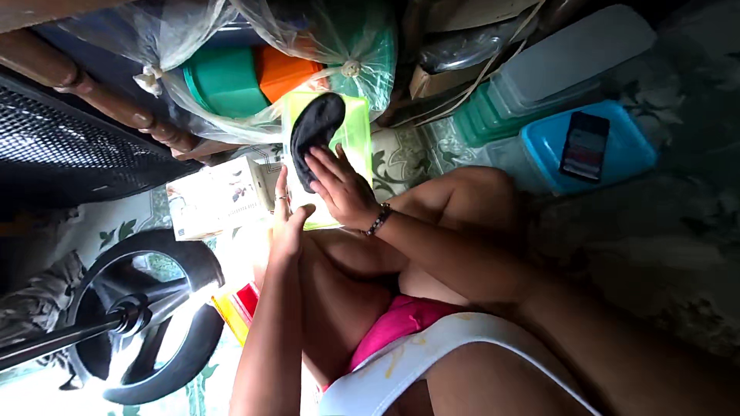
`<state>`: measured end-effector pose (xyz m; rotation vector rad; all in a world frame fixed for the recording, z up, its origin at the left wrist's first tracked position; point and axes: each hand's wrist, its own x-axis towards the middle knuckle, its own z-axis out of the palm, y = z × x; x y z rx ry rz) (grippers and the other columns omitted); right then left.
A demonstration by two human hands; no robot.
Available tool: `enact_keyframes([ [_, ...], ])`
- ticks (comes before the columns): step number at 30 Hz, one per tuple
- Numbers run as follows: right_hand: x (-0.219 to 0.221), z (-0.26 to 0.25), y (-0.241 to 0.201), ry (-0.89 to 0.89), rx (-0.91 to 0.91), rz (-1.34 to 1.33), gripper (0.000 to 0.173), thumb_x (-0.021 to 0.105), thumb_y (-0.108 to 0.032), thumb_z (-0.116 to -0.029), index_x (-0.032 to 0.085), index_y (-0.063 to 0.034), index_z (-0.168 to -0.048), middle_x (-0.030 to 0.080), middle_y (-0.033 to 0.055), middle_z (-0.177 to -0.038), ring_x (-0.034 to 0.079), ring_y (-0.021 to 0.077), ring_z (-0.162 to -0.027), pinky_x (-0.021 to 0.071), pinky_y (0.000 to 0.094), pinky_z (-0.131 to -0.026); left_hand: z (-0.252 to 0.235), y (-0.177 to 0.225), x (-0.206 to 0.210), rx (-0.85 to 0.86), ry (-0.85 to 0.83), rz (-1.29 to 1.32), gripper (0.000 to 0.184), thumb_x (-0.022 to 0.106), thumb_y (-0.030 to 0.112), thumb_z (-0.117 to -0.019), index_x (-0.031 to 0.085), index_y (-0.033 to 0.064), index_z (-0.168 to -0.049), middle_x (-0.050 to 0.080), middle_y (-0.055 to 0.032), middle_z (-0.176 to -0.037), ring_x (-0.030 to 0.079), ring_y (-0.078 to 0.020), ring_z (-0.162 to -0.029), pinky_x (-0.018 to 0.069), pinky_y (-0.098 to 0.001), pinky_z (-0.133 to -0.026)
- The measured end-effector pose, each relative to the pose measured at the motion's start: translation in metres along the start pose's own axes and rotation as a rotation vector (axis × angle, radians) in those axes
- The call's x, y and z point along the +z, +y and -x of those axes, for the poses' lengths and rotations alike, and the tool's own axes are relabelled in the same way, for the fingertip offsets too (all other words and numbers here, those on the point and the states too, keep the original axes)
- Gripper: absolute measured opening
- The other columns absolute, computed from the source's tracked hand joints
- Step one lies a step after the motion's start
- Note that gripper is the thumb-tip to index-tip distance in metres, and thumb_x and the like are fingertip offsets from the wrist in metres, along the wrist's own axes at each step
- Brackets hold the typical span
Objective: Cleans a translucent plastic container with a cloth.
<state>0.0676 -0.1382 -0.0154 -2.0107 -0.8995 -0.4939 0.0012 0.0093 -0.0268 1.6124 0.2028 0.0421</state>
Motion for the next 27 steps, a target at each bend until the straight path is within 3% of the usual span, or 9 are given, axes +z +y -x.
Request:
enact_keyframes([
  [2,-0.001,-0.012,0.018,0.080,-0.013,0.124,0.037,0.048,-0.012,-0.1051,0.061,0.0053,-0.135,0.058,0.0240,-0.143,0.049,0.0383,-0.141,0.0297,0.0605,-0.120,0.000,-0.002,0.001,0.024,-0.034,-0.031,0.090,0.062,0.021,-0.0826,0.022,0.0321,-0.163,0.033,0.0019,-0.164,0.044,-0.0147,-0.141,0.0471,-0.0427,-0.107],
  [5,-0.017,-0.022,0.059,0.182,0.071,0.280,0.035,0.053,0.007,-0.0949,0.066,0.0070,-0.127,0.062,0.0257,-0.136,0.056,0.0409,-0.133,0.0338,0.0597,-0.118,-0.001,0.000,0.005,0.022,-0.023,-0.044,0.090,0.062,0.018,-0.0816,0.024,0.0318,-0.162,0.040,-0.0020,-0.158,0.051,-0.0166,-0.133,0.0515,-0.0422,-0.100],
  [8,-0.052,-0.021,0.092,0.079,0.579,0.326,0.036,0.049,0.006,-0.0967,0.063,0.0049,-0.130,0.062,0.0231,-0.138,0.056,0.0379,-0.133,0.0417,0.0526,-0.114,0.001,0.003,0.007,0.007,0.016,-0.046,0.089,0.063,0.017,-0.0809,0.026,0.0317,-0.161,0.043,-0.0032,-0.156,0.053,-0.0168,-0.131,0.0518,-0.0422,-0.099],
  [11,-0.090,-0.024,0.096,0.191,0.933,0.107,0.045,0.033,-0.009,-0.1090,0.044,0.0054,-0.150,0.056,0.0271,-0.142,0.054,0.0363,-0.135,0.0394,0.0496,-0.115,0.000,0.005,0.008,0.036,0.034,-0.043,0.090,0.061,0.015,-0.0797,0.026,0.0258,-0.161,0.042,-0.0046,-0.156,0.051,-0.0170,-0.133,0.0500,-0.0421,-0.102],
  [13,-0.093,-0.022,0.079,0.373,0.767,-0.003,0.046,0.032,-0.012,-0.1099,0.040,0.0033,-0.153,0.051,0.0214,-0.150,0.051,0.0254,-0.139,0.0374,0.0380,-0.118,-0.003,0.001,0.009,0.047,0.061,-0.091,0.089,0.062,0.015,-0.0795,0.028,0.0253,-0.161,0.043,-0.0059,-0.154,0.048,-0.0187,-0.134,0.0483,-0.0434,-0.103],
  [15,-0.082,-0.023,0.051,0.415,0.509,-0.097,0.046,0.034,-0.009,-0.1090,0.040,0.0073,-0.151,0.047,0.0222,-0.154,0.048,0.0243,-0.142,0.0380,0.0363,-0.118,-0.002,0.002,0.012,0.028,0.066,-0.148,0.088,0.063,0.018,-0.0809,0.028,0.0296,-0.161,0.033,-0.0053,-0.162,0.043,-0.0197,-0.140,0.0447,-0.0461,-0.106],
  [20,-0.016,-0.024,0.009,0.097,0.145,0.003,0.046,0.044,-0.009,-0.1046,0.047,0.0037,-0.149,0.038,0.0204,-0.161,0.034,0.0308,-0.151,0.0290,0.0488,-0.125,-0.002,-0.001,0.012,0.072,0.004,-0.141,0.086,0.063,0.023,-0.0811,0.030,0.0277,-0.160,0.032,-0.0012,-0.164,0.042,-0.0171,-0.142,0.0448,-0.0443,-0.108],
  [24,-0.002,-0.018,0.040,0.188,-0.080,0.187,0.027,0.057,0.002,-0.0966,0.071,0.0033,-0.119,0.062,0.0202,-0.140,0.055,0.0354,-0.135,0.0399,0.0538,-0.117,0.008,-0.002,0.004,0.026,0.045,-0.062,0.086,0.062,0.018,-0.0803,0.030,0.0287,-0.160,0.044,-0.0023,-0.155,0.051,-0.0148,-0.133,0.0505,-0.0398,-0.101],
  [27,-0.020,-0.009,0.065,0.175,-0.039,0.287,0.022,0.061,0.008,-0.0900,0.075,0.0019,-0.106,0.071,0.0176,-0.124,0.063,0.0357,-0.124,0.0460,0.0484,-0.112,0.006,-0.002,0.005,0.044,0.046,-0.103,0.083,0.062,0.017,-0.0812,0.034,0.0286,-0.158,0.035,-0.0013,-0.162,0.045,-0.0172,-0.140,0.0474,-0.0432,-0.106],
])
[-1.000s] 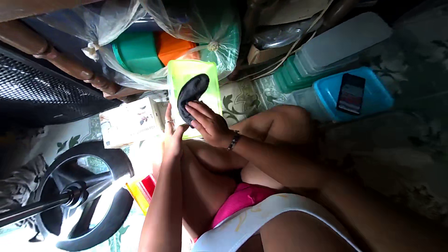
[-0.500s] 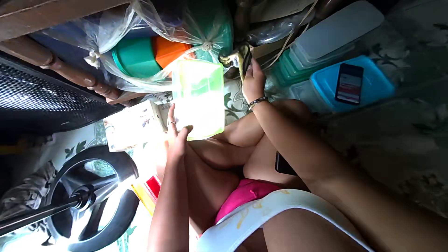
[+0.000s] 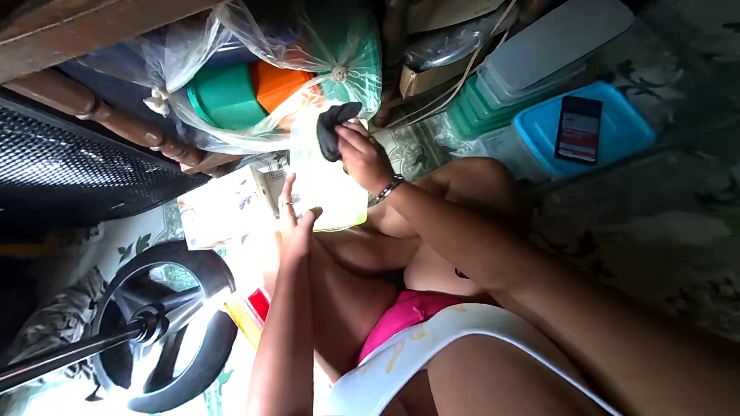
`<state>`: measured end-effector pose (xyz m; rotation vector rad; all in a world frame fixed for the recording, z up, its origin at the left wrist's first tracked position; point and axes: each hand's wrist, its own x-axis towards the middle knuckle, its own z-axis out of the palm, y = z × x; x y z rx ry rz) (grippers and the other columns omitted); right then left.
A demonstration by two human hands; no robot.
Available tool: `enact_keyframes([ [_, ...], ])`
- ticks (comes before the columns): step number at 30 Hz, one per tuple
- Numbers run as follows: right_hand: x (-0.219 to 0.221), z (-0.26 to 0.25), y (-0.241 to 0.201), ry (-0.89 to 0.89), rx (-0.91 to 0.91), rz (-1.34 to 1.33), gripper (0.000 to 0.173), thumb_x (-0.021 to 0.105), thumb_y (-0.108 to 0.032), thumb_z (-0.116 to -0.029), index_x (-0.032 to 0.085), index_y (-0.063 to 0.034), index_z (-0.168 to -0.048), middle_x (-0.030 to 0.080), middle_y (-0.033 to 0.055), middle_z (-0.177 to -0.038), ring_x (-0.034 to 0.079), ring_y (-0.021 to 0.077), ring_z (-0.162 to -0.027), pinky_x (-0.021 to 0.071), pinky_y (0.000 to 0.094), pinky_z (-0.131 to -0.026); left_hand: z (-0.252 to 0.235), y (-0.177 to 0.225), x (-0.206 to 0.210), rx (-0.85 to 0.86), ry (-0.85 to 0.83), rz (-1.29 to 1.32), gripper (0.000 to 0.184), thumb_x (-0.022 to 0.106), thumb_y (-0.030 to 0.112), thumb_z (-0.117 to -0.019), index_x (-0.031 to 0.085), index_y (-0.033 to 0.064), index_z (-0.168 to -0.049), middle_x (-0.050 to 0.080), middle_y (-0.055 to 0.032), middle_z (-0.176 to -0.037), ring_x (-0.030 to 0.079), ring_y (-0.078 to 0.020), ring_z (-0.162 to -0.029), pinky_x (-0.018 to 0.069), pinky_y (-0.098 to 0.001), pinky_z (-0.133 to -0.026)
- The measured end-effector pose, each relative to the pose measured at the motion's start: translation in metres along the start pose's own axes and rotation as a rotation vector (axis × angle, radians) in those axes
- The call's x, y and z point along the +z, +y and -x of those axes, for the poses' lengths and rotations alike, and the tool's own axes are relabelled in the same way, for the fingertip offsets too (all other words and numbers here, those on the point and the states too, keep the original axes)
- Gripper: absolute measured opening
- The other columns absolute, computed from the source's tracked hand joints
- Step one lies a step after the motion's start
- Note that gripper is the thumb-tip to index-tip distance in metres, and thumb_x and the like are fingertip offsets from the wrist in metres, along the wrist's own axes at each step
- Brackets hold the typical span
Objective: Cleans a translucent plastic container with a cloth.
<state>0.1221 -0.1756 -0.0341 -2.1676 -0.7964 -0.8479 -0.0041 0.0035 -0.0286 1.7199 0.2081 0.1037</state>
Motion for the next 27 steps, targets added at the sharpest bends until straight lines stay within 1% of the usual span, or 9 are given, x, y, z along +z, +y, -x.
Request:
enact_keyframes([
  [4,-0.040,0.014,0.051,-0.387,0.348,0.162,0.021,0.058,0.001,-0.0952,0.073,0.0027,-0.110,0.069,0.0193,-0.120,0.062,0.0383,-0.120,0.0479,0.0523,-0.106,-0.006,0.004,0.004,0.008,0.022,0.026,0.085,0.064,0.015,-0.0794,0.033,0.0274,-0.158,0.040,-0.0040,-0.157,0.047,-0.0190,-0.136,0.0485,-0.0446,-0.103],
  [7,-0.065,0.007,0.052,-0.226,0.527,0.102,0.026,0.053,-0.008,-0.1006,0.072,0.0071,-0.109,0.069,0.0241,-0.117,0.065,0.0396,-0.113,0.0505,0.0535,-0.100,-0.008,0.005,0.007,0.049,0.022,0.051,0.087,0.064,0.015,-0.0781,0.031,0.0228,-0.159,0.046,-0.0042,-0.152,0.051,-0.0167,-0.132,0.0497,-0.0409,-0.102],
  [10,-0.068,-0.016,0.020,0.096,0.386,-0.040,0.027,0.058,-0.015,-0.0991,0.074,0.0040,-0.110,0.069,0.0214,-0.106,0.066,0.0334,-0.102,0.0539,0.0482,-0.092,-0.006,0.002,0.007,0.046,0.038,-0.036,0.087,0.067,0.018,-0.0763,0.036,0.0246,-0.157,0.037,-0.0043,-0.159,0.044,-0.0191,-0.139,0.0472,-0.0454,-0.105],
  [12,-0.056,-0.034,-0.006,0.167,0.275,-0.167,0.028,0.060,-0.015,-0.0979,0.073,0.0031,-0.114,0.068,0.0208,-0.108,0.064,0.0319,-0.106,0.0518,0.0470,-0.095,-0.005,0.003,0.007,0.046,0.017,-0.068,0.085,0.068,0.020,-0.0776,0.036,0.0273,-0.156,0.033,-0.0014,-0.162,0.040,-0.0185,-0.143,0.0450,-0.0463,-0.108],
  [15,-0.026,-0.038,-0.035,0.026,0.164,-0.209,0.037,0.066,-0.022,-0.0952,0.070,-0.0015,-0.126,0.066,0.0212,-0.113,0.062,0.0349,-0.110,0.0509,0.0501,-0.098,-0.005,0.003,0.006,0.067,-0.006,-0.096,0.083,0.070,0.025,-0.0785,0.039,0.0261,-0.156,0.034,-0.0031,-0.162,0.040,-0.0190,-0.143,0.0425,-0.0458,-0.110],
  [18,-0.007,-0.010,-0.048,-0.009,0.122,-0.213,0.030,0.069,-0.018,-0.0943,0.073,0.0010,-0.117,0.067,0.0225,-0.110,0.064,0.0364,-0.105,0.0520,0.0484,-0.094,0.000,-0.003,0.000,0.064,-0.007,-0.075,0.081,0.068,0.025,-0.0783,0.041,0.0238,-0.155,0.036,-0.0021,-0.161,0.039,-0.0182,-0.144,0.0405,-0.0458,-0.113],
  [22,-0.017,0.045,-0.062,-0.095,0.005,-0.268,0.018,0.068,-0.013,-0.0897,0.076,-0.0003,-0.099,0.067,0.0185,-0.102,0.064,0.0331,-0.100,0.0555,0.0439,-0.089,0.000,-0.001,-0.002,0.046,-0.003,-0.026,0.085,0.070,0.027,-0.0789,0.036,0.0236,-0.156,0.041,-0.0029,-0.157,0.050,-0.0178,-0.134,0.0516,-0.0436,-0.102],
  [24,-0.017,0.055,-0.055,-0.074,-0.044,-0.164,0.018,0.066,-0.020,-0.0898,0.078,-0.0079,-0.095,0.071,0.0139,-0.099,0.065,0.0333,-0.098,0.0525,0.0468,-0.088,-0.004,0.002,0.000,0.048,-0.046,-0.020,0.086,0.070,0.023,-0.0799,0.034,0.0244,-0.158,0.036,-0.0041,-0.161,0.046,-0.0181,-0.138,0.0486,-0.0431,-0.105],
  [27,-0.019,0.026,-0.038,-0.039,0.066,-0.090,0.028,0.074,-0.031,-0.0881,0.078,-0.0099,-0.107,0.070,0.0185,-0.103,0.063,0.0417,-0.103,0.0484,0.0581,-0.092,-0.005,0.006,0.004,0.041,-0.092,-0.027,0.084,0.064,0.015,-0.0782,0.036,0.0268,-0.157,0.034,-0.0008,-0.162,0.044,-0.0166,-0.140,0.0483,-0.0431,-0.105],
])
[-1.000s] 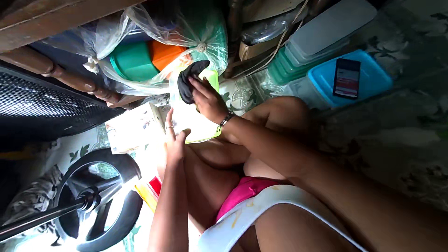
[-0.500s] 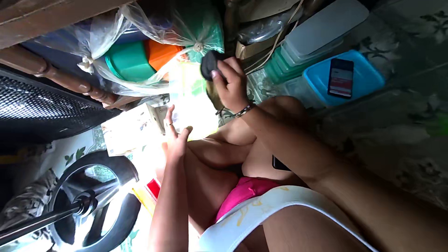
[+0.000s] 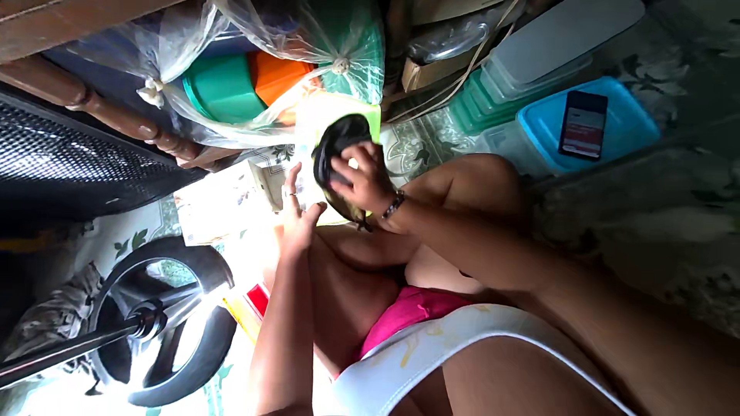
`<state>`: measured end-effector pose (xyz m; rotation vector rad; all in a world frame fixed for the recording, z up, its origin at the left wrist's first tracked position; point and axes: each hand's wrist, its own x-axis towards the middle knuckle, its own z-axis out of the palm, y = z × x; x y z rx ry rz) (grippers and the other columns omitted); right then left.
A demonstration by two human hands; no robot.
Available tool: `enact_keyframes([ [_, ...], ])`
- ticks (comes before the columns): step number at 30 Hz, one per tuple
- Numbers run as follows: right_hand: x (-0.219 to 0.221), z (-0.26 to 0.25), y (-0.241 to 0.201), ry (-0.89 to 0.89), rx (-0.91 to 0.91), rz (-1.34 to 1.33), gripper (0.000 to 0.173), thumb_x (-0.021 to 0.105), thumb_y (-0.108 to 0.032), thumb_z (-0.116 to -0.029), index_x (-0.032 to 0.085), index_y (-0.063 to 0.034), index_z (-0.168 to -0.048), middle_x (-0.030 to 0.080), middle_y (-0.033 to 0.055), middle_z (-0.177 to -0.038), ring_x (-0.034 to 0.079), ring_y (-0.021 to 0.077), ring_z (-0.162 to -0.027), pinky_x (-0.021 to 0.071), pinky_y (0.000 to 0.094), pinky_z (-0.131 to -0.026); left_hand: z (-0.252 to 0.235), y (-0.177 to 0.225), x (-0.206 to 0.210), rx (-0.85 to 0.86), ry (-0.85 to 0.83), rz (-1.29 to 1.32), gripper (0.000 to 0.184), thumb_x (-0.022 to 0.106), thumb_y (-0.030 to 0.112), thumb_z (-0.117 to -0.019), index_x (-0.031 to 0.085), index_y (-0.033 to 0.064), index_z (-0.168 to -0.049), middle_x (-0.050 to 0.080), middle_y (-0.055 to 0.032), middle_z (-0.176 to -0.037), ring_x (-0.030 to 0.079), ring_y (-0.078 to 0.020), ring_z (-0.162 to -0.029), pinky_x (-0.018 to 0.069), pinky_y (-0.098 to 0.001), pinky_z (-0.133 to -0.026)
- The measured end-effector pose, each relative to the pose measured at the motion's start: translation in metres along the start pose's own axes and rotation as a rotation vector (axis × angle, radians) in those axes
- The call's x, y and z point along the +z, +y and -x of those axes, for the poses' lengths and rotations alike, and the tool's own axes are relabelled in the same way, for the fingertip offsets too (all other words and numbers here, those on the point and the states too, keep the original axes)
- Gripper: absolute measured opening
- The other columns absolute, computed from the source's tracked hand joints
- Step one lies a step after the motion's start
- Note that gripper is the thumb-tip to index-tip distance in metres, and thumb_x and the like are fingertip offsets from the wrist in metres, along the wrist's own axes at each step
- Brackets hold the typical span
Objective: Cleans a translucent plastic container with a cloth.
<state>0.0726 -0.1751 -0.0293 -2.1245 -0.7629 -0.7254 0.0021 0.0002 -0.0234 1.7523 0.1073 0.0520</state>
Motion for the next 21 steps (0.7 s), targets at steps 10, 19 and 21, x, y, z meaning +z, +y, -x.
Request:
enact_keyframes([
  [10,-0.019,-0.078,0.082,-0.195,0.625,0.069,0.029,0.062,-0.015,-0.0969,0.072,0.0017,-0.119,0.065,0.0264,-0.121,0.064,0.0403,-0.112,0.0500,0.0556,-0.099,0.003,0.002,-0.001,-0.039,0.144,0.182,0.083,0.061,0.009,-0.0812,0.032,0.0219,-0.158,0.049,-0.0080,-0.145,0.056,-0.0161,-0.121,0.0534,-0.0384,-0.092],
  [19,-0.057,-0.036,0.038,0.213,1.059,-0.897,0.024,0.054,-0.022,-0.0985,0.064,-0.0071,-0.114,0.068,0.0057,-0.106,0.066,0.0162,-0.100,0.0577,0.0416,-0.087,0.000,-0.003,-0.005,-0.083,0.308,0.657,0.055,0.047,0.021,-0.0972,0.039,0.0218,-0.152,0.061,0.0001,-0.131,0.062,-0.0100,-0.114,0.0535,-0.0336,-0.096],
  [21,-0.050,-0.014,-0.004,0.022,0.814,-0.777,0.034,0.051,-0.031,-0.1044,0.063,-0.0085,-0.127,0.066,0.0047,-0.120,0.064,0.0130,-0.108,0.0563,0.0387,-0.092,0.003,0.003,-0.001,-0.136,0.387,0.725,0.027,0.049,0.023,-0.0993,0.055,0.0187,-0.125,0.067,0.0003,-0.111,0.066,-0.0111,-0.102,0.0561,-0.0363,-0.090],
])
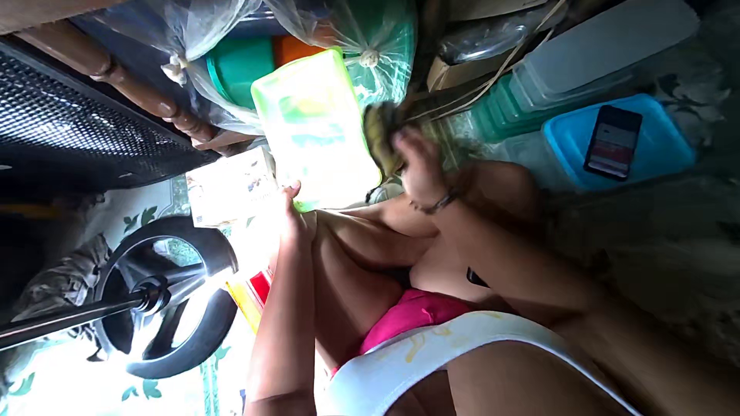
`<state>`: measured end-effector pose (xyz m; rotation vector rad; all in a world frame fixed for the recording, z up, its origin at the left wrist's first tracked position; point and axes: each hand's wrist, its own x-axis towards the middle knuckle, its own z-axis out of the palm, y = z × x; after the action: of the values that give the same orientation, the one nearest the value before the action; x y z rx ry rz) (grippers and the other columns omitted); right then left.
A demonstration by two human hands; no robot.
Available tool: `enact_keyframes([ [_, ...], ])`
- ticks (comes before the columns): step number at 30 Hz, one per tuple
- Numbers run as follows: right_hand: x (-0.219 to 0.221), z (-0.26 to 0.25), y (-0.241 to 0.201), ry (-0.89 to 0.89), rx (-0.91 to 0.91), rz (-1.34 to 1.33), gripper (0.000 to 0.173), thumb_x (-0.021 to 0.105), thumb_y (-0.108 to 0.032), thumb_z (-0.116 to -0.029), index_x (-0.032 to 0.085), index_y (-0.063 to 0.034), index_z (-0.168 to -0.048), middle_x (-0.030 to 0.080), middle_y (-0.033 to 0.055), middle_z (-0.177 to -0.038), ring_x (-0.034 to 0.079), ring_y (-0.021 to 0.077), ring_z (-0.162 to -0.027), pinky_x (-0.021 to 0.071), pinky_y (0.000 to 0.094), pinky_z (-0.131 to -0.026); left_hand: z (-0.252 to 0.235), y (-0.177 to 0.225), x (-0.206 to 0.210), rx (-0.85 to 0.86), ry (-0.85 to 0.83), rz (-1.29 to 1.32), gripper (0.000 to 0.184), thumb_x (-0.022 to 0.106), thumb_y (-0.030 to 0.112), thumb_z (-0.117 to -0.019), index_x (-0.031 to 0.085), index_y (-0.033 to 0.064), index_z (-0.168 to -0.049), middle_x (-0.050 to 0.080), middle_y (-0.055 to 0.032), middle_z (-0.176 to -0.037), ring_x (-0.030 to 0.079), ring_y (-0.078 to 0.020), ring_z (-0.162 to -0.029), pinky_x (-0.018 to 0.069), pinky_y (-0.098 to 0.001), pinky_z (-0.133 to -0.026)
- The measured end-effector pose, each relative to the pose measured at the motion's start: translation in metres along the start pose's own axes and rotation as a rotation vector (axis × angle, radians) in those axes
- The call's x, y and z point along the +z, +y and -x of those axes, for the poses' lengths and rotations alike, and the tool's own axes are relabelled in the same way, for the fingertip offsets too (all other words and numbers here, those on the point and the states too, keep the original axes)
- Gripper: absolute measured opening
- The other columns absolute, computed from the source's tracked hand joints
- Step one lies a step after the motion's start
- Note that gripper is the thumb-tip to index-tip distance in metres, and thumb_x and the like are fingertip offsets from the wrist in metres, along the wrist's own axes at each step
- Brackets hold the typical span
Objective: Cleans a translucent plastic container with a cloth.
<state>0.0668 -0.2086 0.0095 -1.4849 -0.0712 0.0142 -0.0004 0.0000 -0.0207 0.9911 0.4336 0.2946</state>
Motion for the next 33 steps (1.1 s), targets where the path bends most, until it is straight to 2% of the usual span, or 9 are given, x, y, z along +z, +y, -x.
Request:
enact_keyframes([
  [2,0.022,0.024,0.001,-0.104,-0.144,0.165,0.049,0.046,-0.032,-0.1072,0.054,0.0004,-0.143,0.049,0.0188,-0.145,0.049,0.0229,-0.135,0.0430,0.0428,-0.112,0.006,0.008,0.003,-0.002,0.073,-0.035,0.014,0.047,0.021,-0.1005,0.060,0.0167,-0.104,0.069,0.0028,-0.093,0.068,-0.0080,-0.088,0.0587,-0.0327,-0.082],
  [6,0.038,-0.017,-0.018,-0.042,-0.191,0.278,0.054,0.042,-0.032,-0.1051,0.051,0.0054,-0.144,0.033,0.0302,-0.157,0.025,0.0372,-0.151,0.0178,0.0472,-0.127,0.022,0.019,0.002,-0.064,-0.033,-0.034,0.016,0.046,0.017,-0.0938,0.061,0.0163,-0.098,0.071,0.0023,-0.087,0.070,-0.0079,-0.083,0.0598,-0.0319,-0.078],
  [11,0.041,-0.086,-0.049,-0.048,-0.215,0.321,0.048,0.046,-0.027,-0.1065,0.055,0.0043,-0.141,0.045,0.0269,-0.144,0.043,0.0307,-0.136,0.0341,0.0393,-0.117,0.021,0.014,-0.001,-0.081,-0.173,-0.047,0.025,0.053,0.021,-0.0886,0.060,0.0158,-0.112,0.072,0.0019,-0.096,0.070,-0.0089,-0.090,0.0597,-0.0339,-0.083],
  [15,0.030,-0.048,-0.018,-0.137,-0.135,0.487,0.057,0.057,-0.032,-0.1026,0.048,0.0066,-0.144,0.051,0.0290,-0.138,0.050,0.0357,-0.132,0.0416,0.0479,-0.112,0.021,0.007,-0.003,0.094,-0.164,-0.282,0.076,0.048,0.017,-0.0909,0.022,0.0273,-0.162,0.053,0.0009,-0.144,0.060,-0.0068,-0.117,0.0536,-0.0331,-0.096],
  [20,0.009,0.024,0.025,-0.175,-0.099,0.784,0.046,0.053,-0.034,-0.1055,0.061,0.0071,-0.125,0.054,0.0263,-0.127,0.056,0.0392,-0.118,0.0482,0.0551,-0.100,0.017,0.003,-0.004,0.263,-0.126,-0.386,0.080,0.054,0.015,-0.0889,0.022,0.0214,-0.162,0.038,-0.0049,-0.159,0.052,-0.0143,-0.131,0.0506,-0.0378,-0.102],
  [24,0.021,0.056,0.028,-0.182,-0.464,0.945,0.023,0.075,-0.021,-0.0849,0.074,-0.0037,-0.100,0.054,0.0219,-0.143,0.045,0.0459,-0.135,0.0371,0.0640,-0.109,0.002,-0.001,0.007,0.306,-0.017,-0.290,0.082,0.052,0.013,-0.0906,0.013,0.0149,-0.162,0.039,-0.0118,-0.154,0.054,-0.0150,-0.129,0.0503,-0.0340,-0.103],
  [27,0.054,0.075,0.023,-0.361,-0.666,0.791,0.024,0.073,-0.020,-0.0876,0.076,-0.0014,-0.102,0.059,0.0192,-0.142,0.044,0.0413,-0.143,0.0305,0.0619,-0.119,0.002,-0.002,0.004,0.328,-0.061,-0.416,0.080,0.054,0.016,-0.0932,0.014,0.0131,-0.163,0.031,-0.0141,-0.161,0.049,-0.0159,-0.132,0.0468,-0.0333,-0.105],
  [30,0.059,0.065,0.025,-0.397,-0.815,0.724,0.023,0.068,-0.014,-0.0871,0.077,-0.0002,-0.103,0.068,0.0161,-0.129,0.053,0.0364,-0.136,0.0310,0.0602,-0.119,0.004,-0.004,0.003,0.345,-0.014,-0.360,0.077,0.053,0.011,-0.0930,0.015,0.0109,-0.160,0.045,-0.0125,-0.146,0.061,-0.0095,-0.112,0.0543,-0.0286,-0.092],
  [33,0.030,0.038,0.043,-0.325,-0.735,0.815,0.018,0.067,-0.009,-0.0831,0.075,0.0017,-0.095,0.069,0.0180,-0.125,0.054,0.0396,-0.134,0.0282,0.0603,-0.121,0.008,0.000,0.002,0.371,0.040,-0.328,0.084,0.056,0.010,-0.0870,0.016,0.0099,-0.161,0.035,-0.0136,-0.158,0.054,-0.0146,-0.129,0.0503,-0.0325,-0.102],
])
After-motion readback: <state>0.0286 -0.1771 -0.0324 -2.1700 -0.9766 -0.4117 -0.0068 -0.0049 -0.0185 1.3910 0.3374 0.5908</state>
